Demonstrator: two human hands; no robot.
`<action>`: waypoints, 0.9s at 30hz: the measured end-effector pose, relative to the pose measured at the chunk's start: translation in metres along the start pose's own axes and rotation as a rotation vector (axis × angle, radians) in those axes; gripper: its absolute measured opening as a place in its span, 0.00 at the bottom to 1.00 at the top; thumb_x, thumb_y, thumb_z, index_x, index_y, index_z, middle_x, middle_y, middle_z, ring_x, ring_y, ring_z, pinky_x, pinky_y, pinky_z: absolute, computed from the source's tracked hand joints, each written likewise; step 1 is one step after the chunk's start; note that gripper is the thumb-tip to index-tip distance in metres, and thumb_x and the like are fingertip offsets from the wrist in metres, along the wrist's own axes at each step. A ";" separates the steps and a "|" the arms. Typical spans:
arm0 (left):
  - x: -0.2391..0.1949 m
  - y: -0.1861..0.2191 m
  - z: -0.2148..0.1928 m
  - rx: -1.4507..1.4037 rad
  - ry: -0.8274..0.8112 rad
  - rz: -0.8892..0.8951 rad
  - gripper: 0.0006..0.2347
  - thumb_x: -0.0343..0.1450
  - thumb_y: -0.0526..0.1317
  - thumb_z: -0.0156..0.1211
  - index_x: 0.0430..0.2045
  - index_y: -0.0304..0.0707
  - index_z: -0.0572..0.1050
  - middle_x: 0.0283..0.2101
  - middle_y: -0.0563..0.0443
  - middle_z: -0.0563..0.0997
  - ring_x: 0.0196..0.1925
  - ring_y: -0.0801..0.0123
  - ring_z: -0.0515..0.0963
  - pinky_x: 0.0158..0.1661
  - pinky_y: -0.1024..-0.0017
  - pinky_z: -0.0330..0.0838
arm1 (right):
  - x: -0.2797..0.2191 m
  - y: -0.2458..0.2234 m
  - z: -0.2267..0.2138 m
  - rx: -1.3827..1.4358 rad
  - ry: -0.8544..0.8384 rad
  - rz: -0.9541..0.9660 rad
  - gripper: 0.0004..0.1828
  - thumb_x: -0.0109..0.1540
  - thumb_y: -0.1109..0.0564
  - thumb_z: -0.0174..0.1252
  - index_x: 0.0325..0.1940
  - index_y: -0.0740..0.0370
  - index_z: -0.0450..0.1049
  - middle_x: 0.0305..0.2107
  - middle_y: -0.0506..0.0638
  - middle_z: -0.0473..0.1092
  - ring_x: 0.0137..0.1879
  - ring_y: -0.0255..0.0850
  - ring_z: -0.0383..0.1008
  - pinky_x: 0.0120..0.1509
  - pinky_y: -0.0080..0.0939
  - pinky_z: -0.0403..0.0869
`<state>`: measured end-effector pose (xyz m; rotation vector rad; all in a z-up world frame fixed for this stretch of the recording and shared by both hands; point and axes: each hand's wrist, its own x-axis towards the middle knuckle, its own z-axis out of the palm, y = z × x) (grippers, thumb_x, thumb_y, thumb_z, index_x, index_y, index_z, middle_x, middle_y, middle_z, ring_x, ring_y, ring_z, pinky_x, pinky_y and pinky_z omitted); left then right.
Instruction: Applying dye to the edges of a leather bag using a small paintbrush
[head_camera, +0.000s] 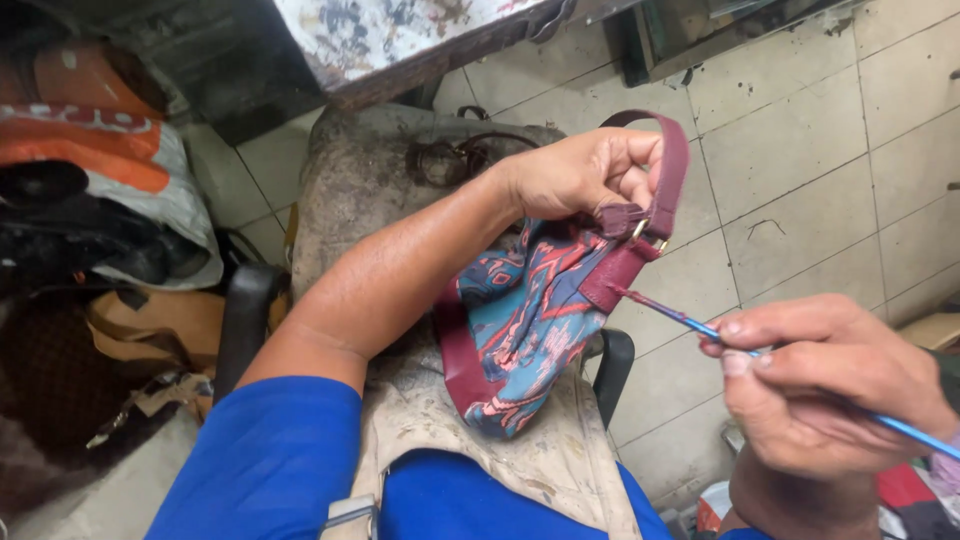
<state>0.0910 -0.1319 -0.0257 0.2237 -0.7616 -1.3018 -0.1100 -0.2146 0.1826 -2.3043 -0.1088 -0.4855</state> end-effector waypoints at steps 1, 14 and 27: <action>0.000 0.002 0.004 -0.006 0.009 0.011 0.22 0.62 0.41 0.80 0.39 0.38 0.68 0.34 0.46 0.85 0.31 0.74 0.83 0.32 0.79 0.77 | -0.002 0.005 -0.002 0.004 -0.015 0.001 0.12 0.55 0.71 0.64 0.30 0.68 0.65 0.34 0.72 0.73 0.35 0.49 0.80 0.41 0.38 0.82; 0.017 0.006 0.017 0.010 -0.039 0.016 0.18 0.65 0.19 0.68 0.35 0.36 0.64 0.33 0.37 0.82 0.35 0.59 0.85 0.42 0.62 0.83 | 0.015 -0.017 -0.024 -0.154 -0.257 0.111 0.12 0.60 0.71 0.61 0.30 0.68 0.63 0.36 0.69 0.72 0.37 0.46 0.81 0.44 0.38 0.84; 0.030 0.011 0.021 0.230 0.054 -0.127 0.18 0.59 0.18 0.65 0.32 0.37 0.64 0.30 0.35 0.86 0.29 0.62 0.88 0.29 0.69 0.83 | 0.037 -0.033 -0.009 -0.226 -0.315 0.118 0.12 0.60 0.73 0.65 0.29 0.70 0.67 0.34 0.69 0.73 0.36 0.46 0.78 0.42 0.37 0.79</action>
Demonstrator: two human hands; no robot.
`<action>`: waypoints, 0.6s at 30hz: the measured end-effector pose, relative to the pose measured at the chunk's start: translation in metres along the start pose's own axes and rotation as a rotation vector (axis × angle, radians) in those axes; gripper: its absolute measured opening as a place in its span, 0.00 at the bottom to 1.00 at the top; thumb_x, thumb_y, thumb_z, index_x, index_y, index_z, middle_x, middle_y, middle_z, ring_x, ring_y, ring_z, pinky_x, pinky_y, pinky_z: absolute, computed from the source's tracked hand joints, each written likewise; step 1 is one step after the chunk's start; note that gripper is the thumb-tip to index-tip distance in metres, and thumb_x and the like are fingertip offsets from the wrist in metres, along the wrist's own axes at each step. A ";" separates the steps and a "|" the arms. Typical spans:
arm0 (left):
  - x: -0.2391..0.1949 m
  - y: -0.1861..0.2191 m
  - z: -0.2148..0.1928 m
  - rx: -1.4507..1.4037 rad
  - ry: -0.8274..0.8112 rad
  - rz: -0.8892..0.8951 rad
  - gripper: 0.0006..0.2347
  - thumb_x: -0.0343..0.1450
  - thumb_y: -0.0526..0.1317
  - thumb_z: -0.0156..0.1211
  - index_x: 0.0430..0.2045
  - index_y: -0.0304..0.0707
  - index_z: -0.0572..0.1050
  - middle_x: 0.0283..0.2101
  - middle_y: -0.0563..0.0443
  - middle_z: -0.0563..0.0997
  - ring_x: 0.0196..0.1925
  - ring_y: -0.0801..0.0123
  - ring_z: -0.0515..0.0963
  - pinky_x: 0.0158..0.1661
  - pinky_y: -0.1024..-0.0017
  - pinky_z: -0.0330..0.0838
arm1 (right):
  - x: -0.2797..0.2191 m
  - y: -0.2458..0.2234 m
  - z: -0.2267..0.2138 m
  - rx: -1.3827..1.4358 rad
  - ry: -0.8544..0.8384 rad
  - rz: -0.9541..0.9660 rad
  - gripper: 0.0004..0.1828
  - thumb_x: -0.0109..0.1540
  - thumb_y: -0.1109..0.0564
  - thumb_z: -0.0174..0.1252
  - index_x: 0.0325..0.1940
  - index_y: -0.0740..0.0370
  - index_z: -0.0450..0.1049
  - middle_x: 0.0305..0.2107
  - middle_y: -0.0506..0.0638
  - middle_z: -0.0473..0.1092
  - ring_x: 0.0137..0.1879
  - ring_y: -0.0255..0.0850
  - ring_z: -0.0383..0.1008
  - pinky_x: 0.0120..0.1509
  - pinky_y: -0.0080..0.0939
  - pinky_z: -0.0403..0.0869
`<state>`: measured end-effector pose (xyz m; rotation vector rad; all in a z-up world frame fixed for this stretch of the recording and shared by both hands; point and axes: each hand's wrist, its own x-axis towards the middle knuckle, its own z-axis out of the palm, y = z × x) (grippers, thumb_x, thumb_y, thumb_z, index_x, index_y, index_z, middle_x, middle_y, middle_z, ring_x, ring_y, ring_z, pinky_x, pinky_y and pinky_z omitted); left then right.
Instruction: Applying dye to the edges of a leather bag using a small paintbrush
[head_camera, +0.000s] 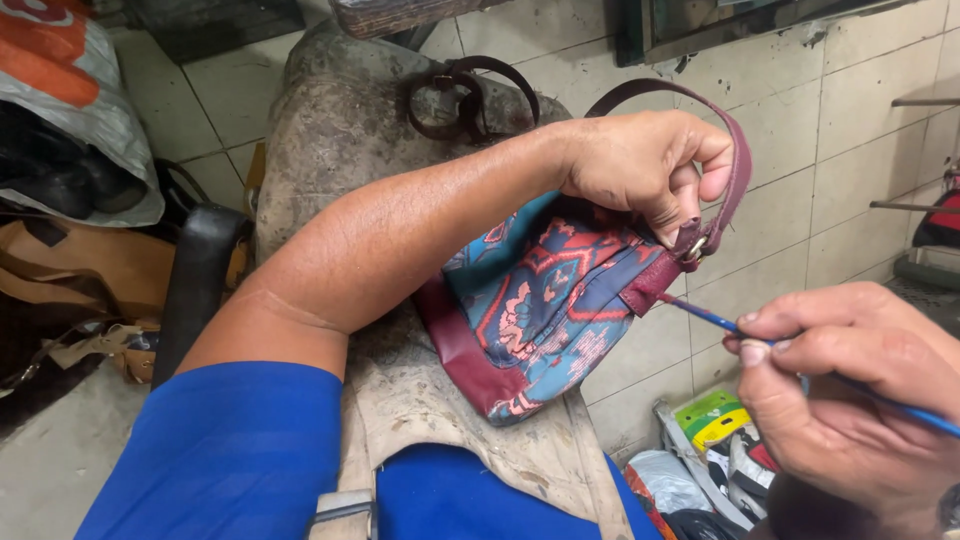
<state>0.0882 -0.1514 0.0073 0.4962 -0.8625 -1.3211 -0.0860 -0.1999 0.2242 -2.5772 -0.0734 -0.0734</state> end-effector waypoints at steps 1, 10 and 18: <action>0.001 0.000 0.000 -0.001 0.003 0.003 0.18 0.59 0.18 0.65 0.32 0.37 0.64 0.30 0.35 0.86 0.29 0.62 0.88 0.29 0.69 0.83 | 0.002 -0.002 0.001 0.000 -0.003 -0.002 0.12 0.60 0.73 0.65 0.29 0.70 0.67 0.34 0.69 0.73 0.36 0.46 0.78 0.42 0.37 0.79; 0.004 -0.001 0.000 0.029 -0.003 0.022 0.19 0.59 0.19 0.70 0.32 0.37 0.65 0.30 0.37 0.87 0.30 0.64 0.88 0.28 0.70 0.82 | 0.009 -0.005 -0.003 -0.041 -0.067 -0.017 0.11 0.59 0.70 0.65 0.30 0.67 0.67 0.32 0.63 0.75 0.35 0.43 0.78 0.40 0.37 0.75; 0.005 -0.001 0.000 0.077 0.006 0.025 0.20 0.59 0.20 0.71 0.31 0.39 0.66 0.31 0.39 0.88 0.30 0.66 0.89 0.29 0.72 0.83 | 0.009 -0.003 -0.007 -0.028 -0.111 0.059 0.12 0.59 0.69 0.66 0.27 0.65 0.68 0.35 0.63 0.75 0.37 0.42 0.78 0.43 0.36 0.77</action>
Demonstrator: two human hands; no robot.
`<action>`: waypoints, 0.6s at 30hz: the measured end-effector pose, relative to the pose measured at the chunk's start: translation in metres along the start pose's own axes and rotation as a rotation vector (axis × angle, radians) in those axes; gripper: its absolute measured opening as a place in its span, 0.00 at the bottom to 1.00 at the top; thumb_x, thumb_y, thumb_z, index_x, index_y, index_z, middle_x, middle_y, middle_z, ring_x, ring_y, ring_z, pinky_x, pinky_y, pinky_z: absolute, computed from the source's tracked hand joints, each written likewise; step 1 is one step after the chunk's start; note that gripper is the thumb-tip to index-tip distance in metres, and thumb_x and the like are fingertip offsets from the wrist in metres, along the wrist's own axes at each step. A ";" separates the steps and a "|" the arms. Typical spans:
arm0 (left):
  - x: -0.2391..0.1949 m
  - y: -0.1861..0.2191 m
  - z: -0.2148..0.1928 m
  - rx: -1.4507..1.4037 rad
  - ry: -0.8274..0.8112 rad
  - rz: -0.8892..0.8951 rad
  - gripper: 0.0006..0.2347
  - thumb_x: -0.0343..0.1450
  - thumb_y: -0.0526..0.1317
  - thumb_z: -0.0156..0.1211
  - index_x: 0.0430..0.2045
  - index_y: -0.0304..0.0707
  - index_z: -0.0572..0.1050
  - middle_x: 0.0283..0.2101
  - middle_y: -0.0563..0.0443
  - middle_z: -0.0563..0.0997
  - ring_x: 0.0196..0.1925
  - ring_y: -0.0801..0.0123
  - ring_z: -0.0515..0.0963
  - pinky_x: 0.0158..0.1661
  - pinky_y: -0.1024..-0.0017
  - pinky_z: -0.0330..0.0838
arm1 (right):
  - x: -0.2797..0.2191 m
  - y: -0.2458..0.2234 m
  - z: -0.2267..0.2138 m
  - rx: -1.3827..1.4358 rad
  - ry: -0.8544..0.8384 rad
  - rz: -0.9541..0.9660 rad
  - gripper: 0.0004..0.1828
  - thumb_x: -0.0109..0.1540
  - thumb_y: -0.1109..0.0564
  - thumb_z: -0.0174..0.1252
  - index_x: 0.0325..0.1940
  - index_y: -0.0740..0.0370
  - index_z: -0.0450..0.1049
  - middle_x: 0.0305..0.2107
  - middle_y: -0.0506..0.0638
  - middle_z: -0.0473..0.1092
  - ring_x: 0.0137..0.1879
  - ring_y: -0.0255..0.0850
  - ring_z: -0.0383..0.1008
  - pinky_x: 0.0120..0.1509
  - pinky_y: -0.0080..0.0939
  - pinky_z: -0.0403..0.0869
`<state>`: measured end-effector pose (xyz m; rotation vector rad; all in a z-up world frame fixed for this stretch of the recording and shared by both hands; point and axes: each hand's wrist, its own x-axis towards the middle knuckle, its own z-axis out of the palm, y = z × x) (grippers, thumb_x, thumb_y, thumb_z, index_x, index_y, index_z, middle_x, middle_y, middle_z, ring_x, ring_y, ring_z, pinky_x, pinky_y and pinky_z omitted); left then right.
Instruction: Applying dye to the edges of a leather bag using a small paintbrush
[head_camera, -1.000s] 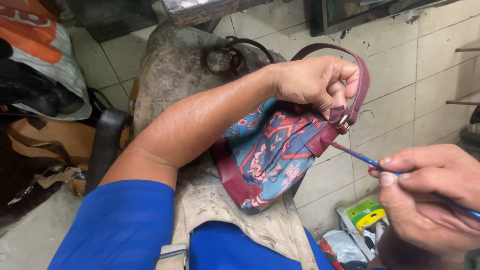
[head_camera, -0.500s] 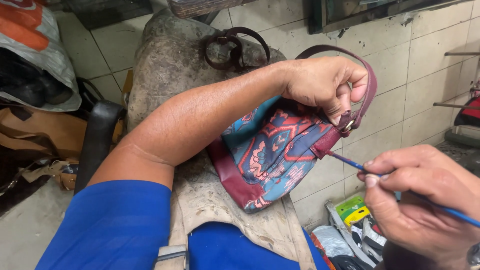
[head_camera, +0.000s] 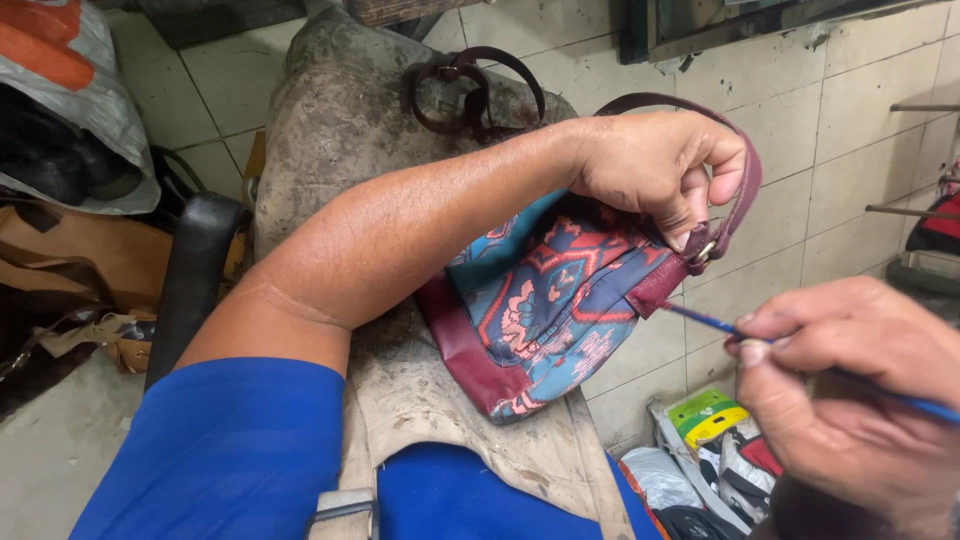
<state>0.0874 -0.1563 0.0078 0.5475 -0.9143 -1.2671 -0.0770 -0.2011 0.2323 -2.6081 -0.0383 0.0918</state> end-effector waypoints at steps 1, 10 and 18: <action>0.000 0.000 0.001 -0.001 -0.001 0.000 0.20 0.59 0.20 0.71 0.31 0.39 0.66 0.31 0.39 0.88 0.30 0.66 0.89 0.29 0.72 0.83 | 0.000 -0.001 0.002 0.000 0.001 0.001 0.12 0.59 0.69 0.66 0.27 0.65 0.68 0.35 0.63 0.75 0.37 0.42 0.78 0.43 0.36 0.77; -0.004 0.000 0.000 -0.013 0.001 -0.014 0.19 0.58 0.19 0.69 0.31 0.37 0.66 0.30 0.38 0.88 0.28 0.66 0.88 0.27 0.72 0.82 | -0.001 0.002 -0.005 0.037 -0.039 -0.027 0.12 0.58 0.71 0.63 0.26 0.65 0.67 0.34 0.62 0.74 0.34 0.40 0.79 0.42 0.34 0.80; -0.015 0.005 -0.001 -0.124 -0.024 0.062 0.18 0.60 0.16 0.62 0.32 0.38 0.65 0.30 0.37 0.85 0.33 0.60 0.89 0.29 0.70 0.82 | -0.020 0.012 0.001 0.097 0.081 -0.024 0.13 0.59 0.72 0.58 0.25 0.64 0.64 0.34 0.63 0.73 0.33 0.42 0.80 0.40 0.35 0.80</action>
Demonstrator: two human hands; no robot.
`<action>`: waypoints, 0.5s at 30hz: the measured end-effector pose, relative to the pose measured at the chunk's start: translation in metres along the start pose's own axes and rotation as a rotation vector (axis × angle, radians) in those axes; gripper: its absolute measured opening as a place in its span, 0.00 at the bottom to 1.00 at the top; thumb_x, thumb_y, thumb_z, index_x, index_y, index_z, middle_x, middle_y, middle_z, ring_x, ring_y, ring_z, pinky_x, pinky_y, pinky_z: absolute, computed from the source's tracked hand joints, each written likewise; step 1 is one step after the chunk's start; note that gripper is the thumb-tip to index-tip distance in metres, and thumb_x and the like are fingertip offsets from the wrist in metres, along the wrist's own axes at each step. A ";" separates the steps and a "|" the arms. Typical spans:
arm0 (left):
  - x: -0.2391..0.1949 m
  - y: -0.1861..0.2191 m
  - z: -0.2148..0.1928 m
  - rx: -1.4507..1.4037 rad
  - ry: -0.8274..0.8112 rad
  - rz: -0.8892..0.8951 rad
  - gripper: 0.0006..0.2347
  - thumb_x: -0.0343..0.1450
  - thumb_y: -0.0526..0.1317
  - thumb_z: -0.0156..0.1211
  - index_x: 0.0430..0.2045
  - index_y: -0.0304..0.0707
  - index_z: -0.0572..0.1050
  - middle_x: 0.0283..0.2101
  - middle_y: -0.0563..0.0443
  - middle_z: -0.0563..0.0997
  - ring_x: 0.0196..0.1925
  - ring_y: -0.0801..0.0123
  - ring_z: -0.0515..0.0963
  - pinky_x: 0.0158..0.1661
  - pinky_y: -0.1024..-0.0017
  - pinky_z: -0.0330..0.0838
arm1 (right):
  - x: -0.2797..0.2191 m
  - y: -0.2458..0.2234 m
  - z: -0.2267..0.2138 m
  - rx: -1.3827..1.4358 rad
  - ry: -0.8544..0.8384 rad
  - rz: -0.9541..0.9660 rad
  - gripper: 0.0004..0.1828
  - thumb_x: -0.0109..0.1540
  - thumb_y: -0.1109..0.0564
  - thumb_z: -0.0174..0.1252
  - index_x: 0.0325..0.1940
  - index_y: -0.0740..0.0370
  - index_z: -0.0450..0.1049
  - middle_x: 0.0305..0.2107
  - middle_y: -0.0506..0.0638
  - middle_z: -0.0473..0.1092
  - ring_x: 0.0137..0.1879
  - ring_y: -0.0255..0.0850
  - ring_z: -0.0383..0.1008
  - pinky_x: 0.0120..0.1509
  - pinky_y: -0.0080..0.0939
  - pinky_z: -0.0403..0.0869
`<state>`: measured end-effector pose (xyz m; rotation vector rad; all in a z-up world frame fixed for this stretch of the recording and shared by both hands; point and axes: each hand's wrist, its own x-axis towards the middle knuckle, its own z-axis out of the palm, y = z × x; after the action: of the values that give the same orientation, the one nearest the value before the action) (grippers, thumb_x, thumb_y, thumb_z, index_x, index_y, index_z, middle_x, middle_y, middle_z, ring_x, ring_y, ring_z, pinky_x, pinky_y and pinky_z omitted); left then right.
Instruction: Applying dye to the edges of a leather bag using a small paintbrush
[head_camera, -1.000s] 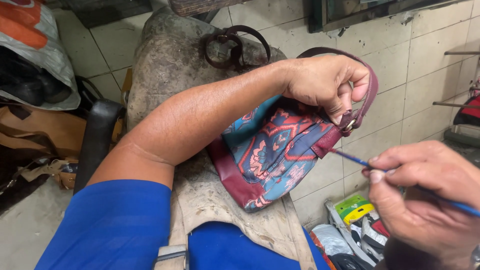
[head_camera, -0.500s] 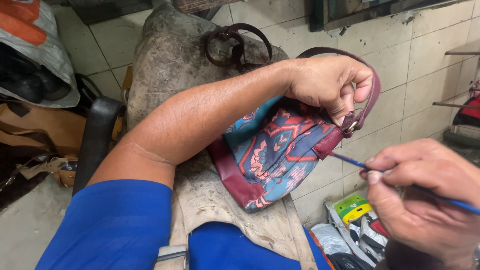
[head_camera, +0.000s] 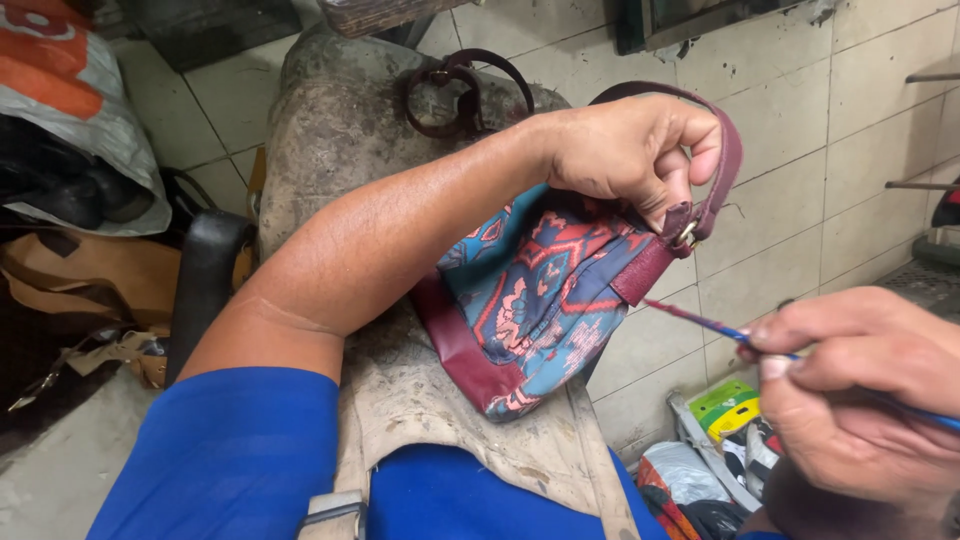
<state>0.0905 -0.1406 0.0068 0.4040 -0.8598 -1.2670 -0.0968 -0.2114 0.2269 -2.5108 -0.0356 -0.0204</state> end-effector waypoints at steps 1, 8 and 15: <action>-0.002 0.001 0.001 0.003 0.001 -0.003 0.18 0.60 0.16 0.62 0.32 0.38 0.65 0.30 0.37 0.85 0.33 0.60 0.89 0.29 0.70 0.82 | -0.001 0.004 -0.001 0.003 0.002 -0.002 0.13 0.59 0.72 0.58 0.25 0.64 0.64 0.34 0.63 0.73 0.33 0.42 0.80 0.40 0.35 0.80; -0.020 -0.003 -0.020 -0.278 -0.033 0.082 0.18 0.62 0.27 0.74 0.37 0.36 0.67 0.32 0.45 0.83 0.33 0.72 0.83 0.42 0.66 0.82 | -0.043 0.048 0.005 0.084 0.138 0.018 0.12 0.61 0.73 0.58 0.29 0.66 0.63 0.38 0.66 0.71 0.38 0.47 0.79 0.49 0.39 0.79; -0.050 0.010 -0.022 -0.293 0.183 0.241 0.28 0.54 0.48 0.84 0.29 0.41 0.63 0.22 0.58 0.70 0.22 0.78 0.69 0.25 0.79 0.62 | -0.020 0.071 0.077 0.354 0.412 -0.265 0.12 0.62 0.72 0.58 0.36 0.61 0.63 0.41 0.67 0.70 0.41 0.47 0.82 0.50 0.40 0.87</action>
<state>0.1110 -0.0946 -0.0177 0.1725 -0.5395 -1.0920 -0.1137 -0.2236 0.1227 -2.0897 -0.1849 -0.5854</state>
